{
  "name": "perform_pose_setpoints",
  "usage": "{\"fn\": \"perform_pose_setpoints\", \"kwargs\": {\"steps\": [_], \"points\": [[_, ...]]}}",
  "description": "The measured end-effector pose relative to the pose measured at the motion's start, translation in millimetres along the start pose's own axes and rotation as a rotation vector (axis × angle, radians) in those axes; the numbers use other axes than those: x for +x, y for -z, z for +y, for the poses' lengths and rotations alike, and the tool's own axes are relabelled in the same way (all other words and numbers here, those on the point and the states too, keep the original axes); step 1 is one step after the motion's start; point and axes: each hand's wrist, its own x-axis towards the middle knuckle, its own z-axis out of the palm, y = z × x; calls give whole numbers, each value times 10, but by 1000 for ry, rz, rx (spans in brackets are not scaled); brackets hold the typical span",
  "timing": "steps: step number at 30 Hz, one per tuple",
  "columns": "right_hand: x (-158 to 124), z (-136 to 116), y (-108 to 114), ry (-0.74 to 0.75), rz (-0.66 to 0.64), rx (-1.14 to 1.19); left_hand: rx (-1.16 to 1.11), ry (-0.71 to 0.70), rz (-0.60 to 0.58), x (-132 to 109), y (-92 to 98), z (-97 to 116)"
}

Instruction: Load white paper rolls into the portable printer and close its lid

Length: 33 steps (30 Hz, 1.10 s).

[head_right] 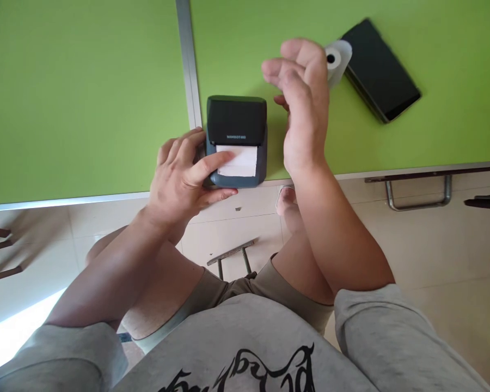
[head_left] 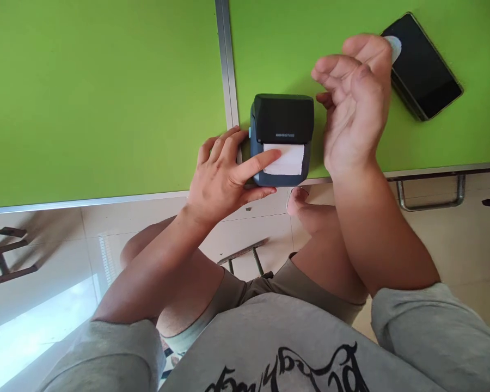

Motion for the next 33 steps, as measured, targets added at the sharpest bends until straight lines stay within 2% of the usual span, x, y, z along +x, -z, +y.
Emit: {"fn": "perform_pose_setpoints", "kwargs": {"steps": [3, 4, 9, 11, 17, 26, 33], "points": [[-13, 81, -10, 149, 11, 135, -1, -7, 2, 1, 6, 0], [-23, 96, -8, 165, -28, 135, 1, -7, -1, 2, 8, -1], [-82, 33, 64, 107, -282, -66, -8, 14, 0, 5, -9, -6], [-86, -17, 99, 87, -331, -116, -21, 26, 16, 10, -17, -1], [-34, -57, 116, 82, -374, -93, -31, 71, 26, 29, 7, 50], [-26, -249, 136, 31, -472, -242, -17, 91, 52, 47, -25, 43], [-77, -193, 85, 124, -484, -314, 0, 101, 95, 65, -46, 42]]}}
